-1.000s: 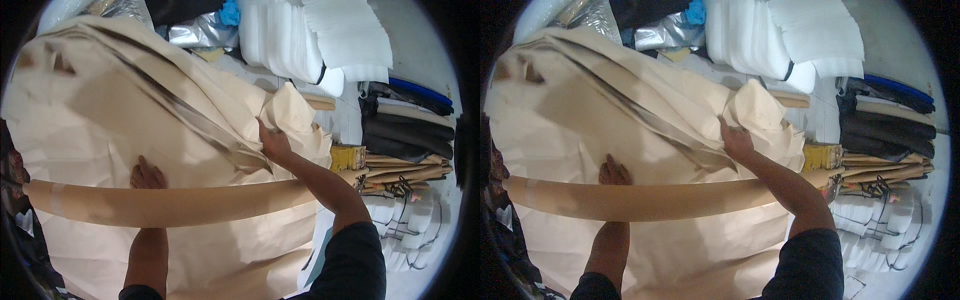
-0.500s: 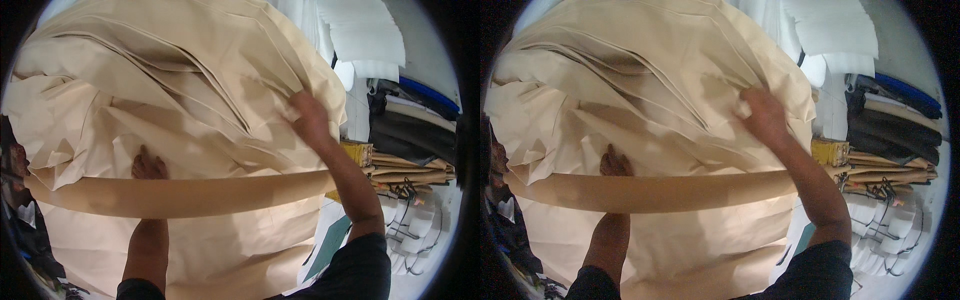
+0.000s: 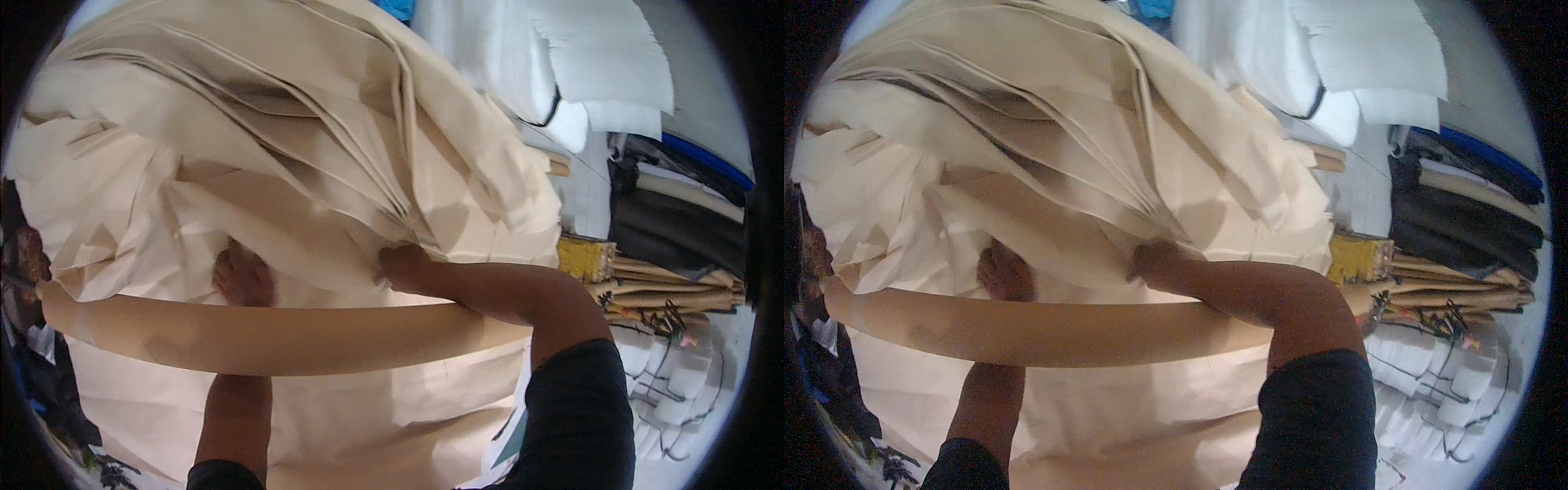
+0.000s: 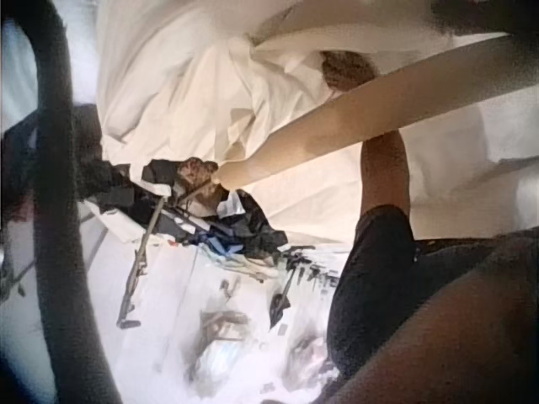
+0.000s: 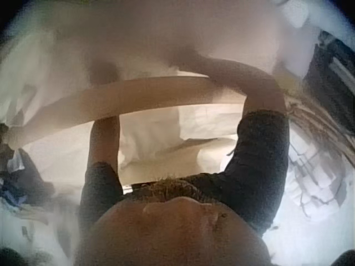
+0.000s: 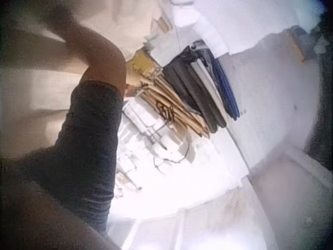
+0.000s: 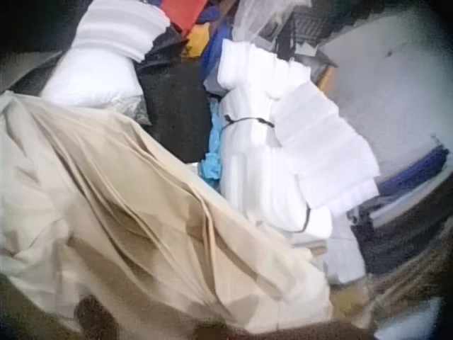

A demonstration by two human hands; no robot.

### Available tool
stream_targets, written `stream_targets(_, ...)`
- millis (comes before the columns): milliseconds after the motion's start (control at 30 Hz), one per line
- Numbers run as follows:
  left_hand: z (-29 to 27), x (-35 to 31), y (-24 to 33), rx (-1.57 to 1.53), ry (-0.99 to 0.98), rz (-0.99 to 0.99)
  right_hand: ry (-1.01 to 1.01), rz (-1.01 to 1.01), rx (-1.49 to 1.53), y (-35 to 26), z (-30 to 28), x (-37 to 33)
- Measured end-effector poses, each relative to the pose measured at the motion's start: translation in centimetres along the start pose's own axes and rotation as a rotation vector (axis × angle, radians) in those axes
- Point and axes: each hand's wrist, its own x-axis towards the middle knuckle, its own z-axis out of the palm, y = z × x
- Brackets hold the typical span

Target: The person unfolds a large piece of beige fabric on the floor, smooths it out, and then folds it into a smaller rectangular shape. They then place a long wooden dowel on top of the folded fabric.

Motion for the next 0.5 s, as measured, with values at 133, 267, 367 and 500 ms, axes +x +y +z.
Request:
stream_targets(133,-3.7,1.2,1.7,-0.09,-0.205,0.054,0.076,0.364,0.277,6.1,1.9,-4.6)
stream_targets(267,-4.6,1.1,1.0,-0.068,-0.225,0.007,0.586,0.638,0.126,7.4,-3.1,-10.5)
stream_targets(367,-3.9,1.5,1.0,-0.07,-0.225,-0.031,1.019,0.641,-0.028,14.4,-9.7,-12.3)
stream_targets(500,-3.1,2.0,2.3,-0.091,-0.245,-0.013,1.225,0.522,-0.533,21.2,-18.5,-10.3)
